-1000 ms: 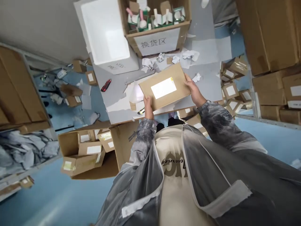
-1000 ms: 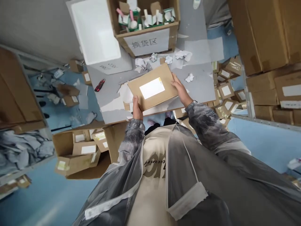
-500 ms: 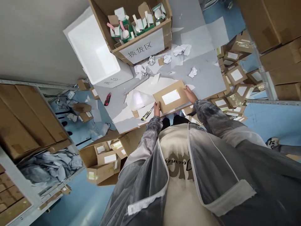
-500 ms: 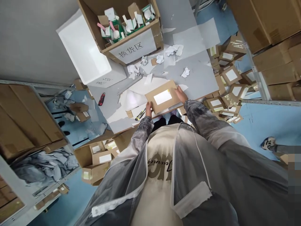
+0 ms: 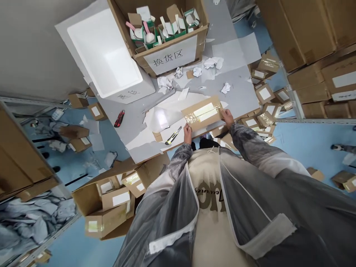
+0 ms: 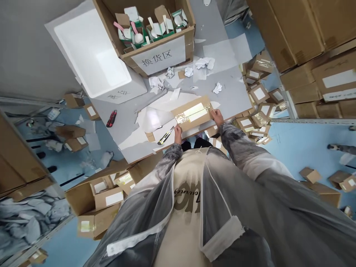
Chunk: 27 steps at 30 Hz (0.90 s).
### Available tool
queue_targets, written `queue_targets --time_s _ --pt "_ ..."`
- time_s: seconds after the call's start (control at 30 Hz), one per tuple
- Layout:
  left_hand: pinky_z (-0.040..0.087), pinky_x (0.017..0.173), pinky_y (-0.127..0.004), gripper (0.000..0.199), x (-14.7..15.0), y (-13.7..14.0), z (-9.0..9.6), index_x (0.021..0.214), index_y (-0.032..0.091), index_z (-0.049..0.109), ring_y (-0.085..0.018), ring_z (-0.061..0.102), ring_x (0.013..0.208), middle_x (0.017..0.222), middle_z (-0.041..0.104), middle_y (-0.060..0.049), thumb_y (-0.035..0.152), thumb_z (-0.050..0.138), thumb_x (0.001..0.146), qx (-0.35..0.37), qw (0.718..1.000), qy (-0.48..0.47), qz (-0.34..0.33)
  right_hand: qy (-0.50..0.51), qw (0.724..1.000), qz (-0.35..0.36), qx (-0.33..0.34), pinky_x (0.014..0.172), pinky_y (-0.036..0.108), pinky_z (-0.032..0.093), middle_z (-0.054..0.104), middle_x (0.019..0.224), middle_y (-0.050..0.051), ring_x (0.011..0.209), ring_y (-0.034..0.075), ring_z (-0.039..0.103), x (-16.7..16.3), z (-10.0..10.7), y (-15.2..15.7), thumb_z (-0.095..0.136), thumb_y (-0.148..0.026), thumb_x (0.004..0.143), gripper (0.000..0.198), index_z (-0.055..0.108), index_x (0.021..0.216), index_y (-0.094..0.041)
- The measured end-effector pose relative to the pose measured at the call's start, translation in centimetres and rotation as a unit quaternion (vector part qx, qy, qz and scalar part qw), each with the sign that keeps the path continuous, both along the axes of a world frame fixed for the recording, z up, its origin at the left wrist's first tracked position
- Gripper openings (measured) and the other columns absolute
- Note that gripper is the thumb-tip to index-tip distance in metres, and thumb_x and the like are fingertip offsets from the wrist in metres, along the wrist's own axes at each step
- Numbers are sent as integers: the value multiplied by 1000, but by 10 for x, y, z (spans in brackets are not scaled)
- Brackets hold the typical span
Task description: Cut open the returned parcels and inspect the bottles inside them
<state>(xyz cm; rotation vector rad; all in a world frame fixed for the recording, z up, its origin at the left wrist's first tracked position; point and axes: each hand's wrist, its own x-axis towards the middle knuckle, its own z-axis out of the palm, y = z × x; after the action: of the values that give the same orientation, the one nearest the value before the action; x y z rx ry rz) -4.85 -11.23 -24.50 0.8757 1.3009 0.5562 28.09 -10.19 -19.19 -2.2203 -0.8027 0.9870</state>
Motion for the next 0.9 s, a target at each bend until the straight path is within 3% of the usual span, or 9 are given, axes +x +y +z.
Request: queue_targets --time_s 0.07,0.2,0.3,0.4,0.57,0.67,0.77,0.9 --pt "44 153 -46 56 -13 2 -8 168 20 70 -30 53 188 199 55 -23 60 56 131 7 999 39 -35 -14 999 -39 -32 107 48 74 84 114 5 118 31 83 -5 -6 -3 74 -114 85 87 64 107 -30" --pt "52 143 -49 36 -60 22 -22 153 17 76 -36 64 172 177 72 -26 36 62 125 21 968 203 -144 -31 997 -64 -38 122 48 69 87 133 9 132 32 83 -15 -5 2 77 -89 99 63 69 120 -29" --pt "49 139 -60 49 -101 26 -30 151 10 70 -50 57 169 172 66 -38 35 84 111 -10 925 334 -181 -68 996 -52 -6 130 51 66 87 146 15 139 34 81 -20 2 2 76 -82 103 61 74 128 -27" --pt "46 140 -60 52 -127 20 -38 142 14 67 -51 57 163 168 66 -36 34 94 102 10 882 390 -264 -87 996 -28 17 134 55 65 86 153 19 143 37 80 -22 7 -4 72 -87 104 71 76 137 -25" --pt "55 128 -48 30 -143 17 -43 116 26 59 -41 66 147 137 74 -22 27 87 104 22 916 314 -248 -92 995 -23 17 137 60 65 87 154 17 147 40 80 -22 2 -11 67 -100 103 82 75 142 -28" --pt "66 106 -43 26 -157 17 -37 114 29 57 -35 77 117 106 72 -8 35 82 112 -5 922 304 -240 -76 997 -21 18 139 59 64 86 156 18 151 40 78 -19 -5 -13 67 -101 104 84 73 145 -28" --pt "70 86 -37 23 -166 19 -19 126 28 60 -26 78 93 100 71 -2 48 69 122 -6 937 276 -216 -27 999 -19 23 141 58 63 82 162 16 155 39 76 -16 -13 -15 65 -101 104 86 68 151 -29" --pt "70 70 -34 50 -135 43 21 153 28 66 -24 77 84 109 77 -6 70 61 124 49 979 138 -145 32 998 -3 54 142 55 63 80 165 12 158 36 74 -14 -19 -17 63 -106 102 90 66 154 -32"
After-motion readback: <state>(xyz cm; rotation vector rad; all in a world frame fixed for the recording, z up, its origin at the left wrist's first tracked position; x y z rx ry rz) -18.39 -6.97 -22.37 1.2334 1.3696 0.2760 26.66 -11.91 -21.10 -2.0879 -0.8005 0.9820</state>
